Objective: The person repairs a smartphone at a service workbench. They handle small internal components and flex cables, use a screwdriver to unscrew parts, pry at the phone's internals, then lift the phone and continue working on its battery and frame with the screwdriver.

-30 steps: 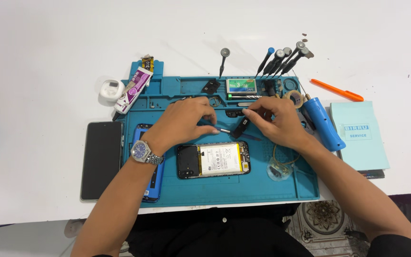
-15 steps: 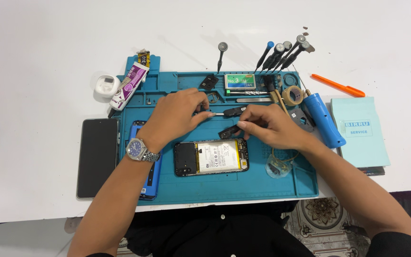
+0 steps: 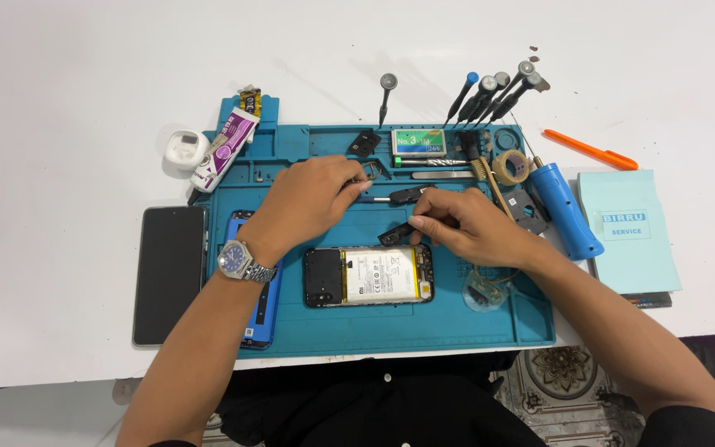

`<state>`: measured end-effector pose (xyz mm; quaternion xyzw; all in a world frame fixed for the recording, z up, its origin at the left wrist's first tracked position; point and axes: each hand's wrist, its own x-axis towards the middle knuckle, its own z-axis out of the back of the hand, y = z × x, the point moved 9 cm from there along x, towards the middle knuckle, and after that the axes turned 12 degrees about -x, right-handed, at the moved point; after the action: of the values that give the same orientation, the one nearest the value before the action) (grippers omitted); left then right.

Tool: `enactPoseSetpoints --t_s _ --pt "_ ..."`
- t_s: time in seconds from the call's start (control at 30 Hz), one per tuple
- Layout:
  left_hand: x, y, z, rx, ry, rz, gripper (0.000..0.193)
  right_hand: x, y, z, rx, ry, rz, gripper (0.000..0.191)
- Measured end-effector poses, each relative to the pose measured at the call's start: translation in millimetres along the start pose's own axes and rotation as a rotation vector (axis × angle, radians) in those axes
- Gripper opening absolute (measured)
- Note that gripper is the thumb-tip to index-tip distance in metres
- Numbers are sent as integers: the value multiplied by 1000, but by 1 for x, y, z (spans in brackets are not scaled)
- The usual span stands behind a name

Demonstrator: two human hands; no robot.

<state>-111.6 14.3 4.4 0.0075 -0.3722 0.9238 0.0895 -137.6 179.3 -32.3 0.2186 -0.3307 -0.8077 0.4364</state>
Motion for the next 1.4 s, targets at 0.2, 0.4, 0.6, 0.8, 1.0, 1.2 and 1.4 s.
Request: enactPoseSetpoints --t_s 0.2,0.4,0.6,0.8,1.0,1.2,1.4 --pt "-1 -9 -10 -14 67 -77 23 -3 -4 3 54 -49 -2 18" --pt "-1 -14 -14 -44 146 -98 21 -5 -22 18 49 -226 -79 20" --pt "0 -14 -14 86 151 -103 23 -8 -32 28 74 -311 -122 19" --pt "4 -20 -12 -5 103 -189 44 -4 -36 24 180 -307 -113 19" --pt "1 -34 -15 -36 3 -291 44 -3 -37 9 307 -236 -109 20" --pt "4 -27 -17 -19 60 -222 48 -5 -41 11 205 -260 -168 21" --pt "2 -33 -16 -81 71 -275 46 -4 -35 8 203 -208 -144 22"
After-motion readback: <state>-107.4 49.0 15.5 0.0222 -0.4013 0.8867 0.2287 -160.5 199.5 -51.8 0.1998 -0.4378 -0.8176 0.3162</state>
